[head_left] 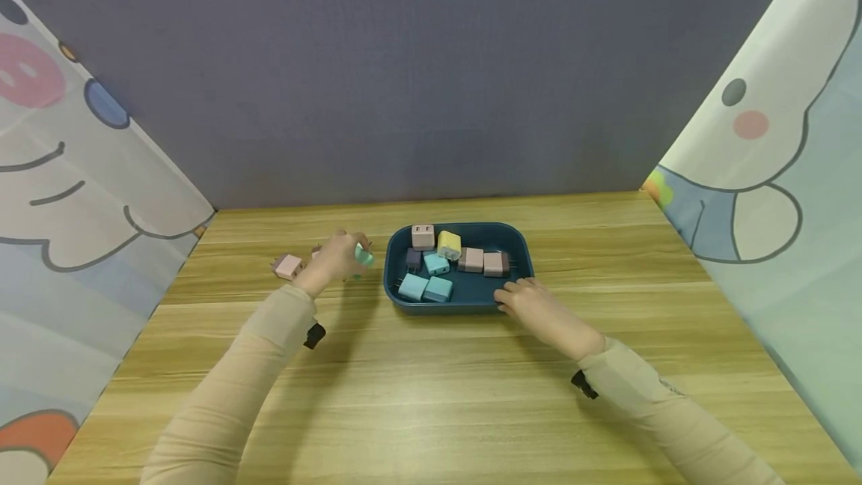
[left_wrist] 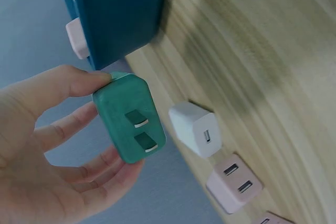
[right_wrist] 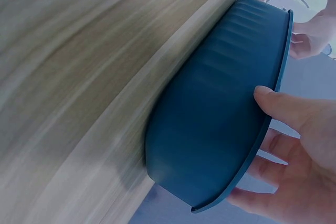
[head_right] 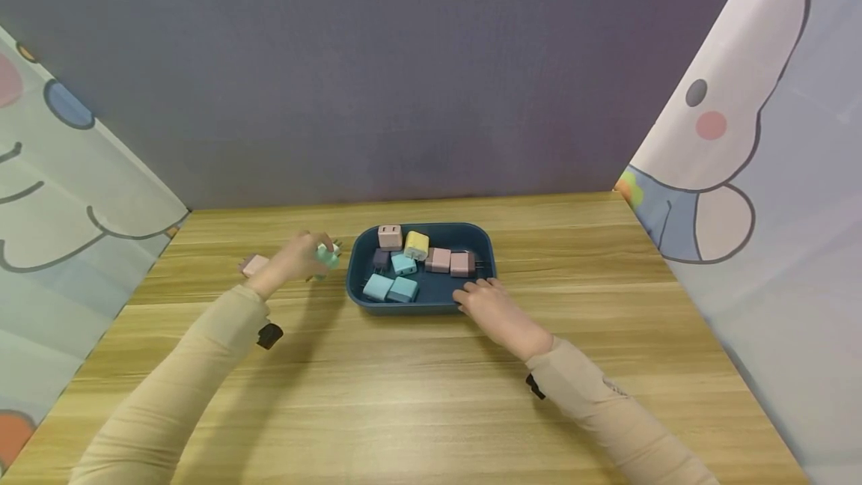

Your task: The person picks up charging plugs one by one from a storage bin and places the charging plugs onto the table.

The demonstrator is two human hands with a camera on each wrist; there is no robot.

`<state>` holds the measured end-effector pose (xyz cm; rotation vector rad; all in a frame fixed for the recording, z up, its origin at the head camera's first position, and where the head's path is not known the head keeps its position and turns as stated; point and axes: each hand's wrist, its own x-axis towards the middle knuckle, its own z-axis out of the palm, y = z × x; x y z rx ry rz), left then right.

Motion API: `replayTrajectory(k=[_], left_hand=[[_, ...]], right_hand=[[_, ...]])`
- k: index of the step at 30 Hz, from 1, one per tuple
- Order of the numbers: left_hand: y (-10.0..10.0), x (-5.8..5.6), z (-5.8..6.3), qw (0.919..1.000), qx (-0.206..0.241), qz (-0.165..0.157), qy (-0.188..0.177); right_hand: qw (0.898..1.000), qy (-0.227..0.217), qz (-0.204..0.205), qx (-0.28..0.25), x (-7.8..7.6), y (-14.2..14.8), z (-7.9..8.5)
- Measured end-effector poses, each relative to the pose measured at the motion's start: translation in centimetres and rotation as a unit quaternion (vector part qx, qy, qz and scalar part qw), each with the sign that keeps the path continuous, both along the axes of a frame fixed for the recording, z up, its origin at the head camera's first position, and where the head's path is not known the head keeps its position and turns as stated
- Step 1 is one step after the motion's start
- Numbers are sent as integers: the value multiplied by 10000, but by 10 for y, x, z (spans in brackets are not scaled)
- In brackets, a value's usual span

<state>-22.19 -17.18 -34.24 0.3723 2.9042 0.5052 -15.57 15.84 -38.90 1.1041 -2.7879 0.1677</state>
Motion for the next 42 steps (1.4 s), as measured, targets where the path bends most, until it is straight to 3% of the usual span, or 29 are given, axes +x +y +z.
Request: replayTrajectory(k=[8, 15, 26, 42], left_hand=[[0, 0, -10, 9999, 90, 30, -45], [0, -2, -18, 9997, -204, 72, -105], [-1, -1, -31, 9997, -101, 189, -107], [0, 1, -38, 9995, -122, 218, -206]], right_hand=[[10000, 52, 39, -21, 0, 0, 0], [10000, 76, 26, -3, 0, 0, -1], [9999, 131, 51, 9, 0, 1, -1], [10000, -3, 14, -44, 1, 0, 0]])
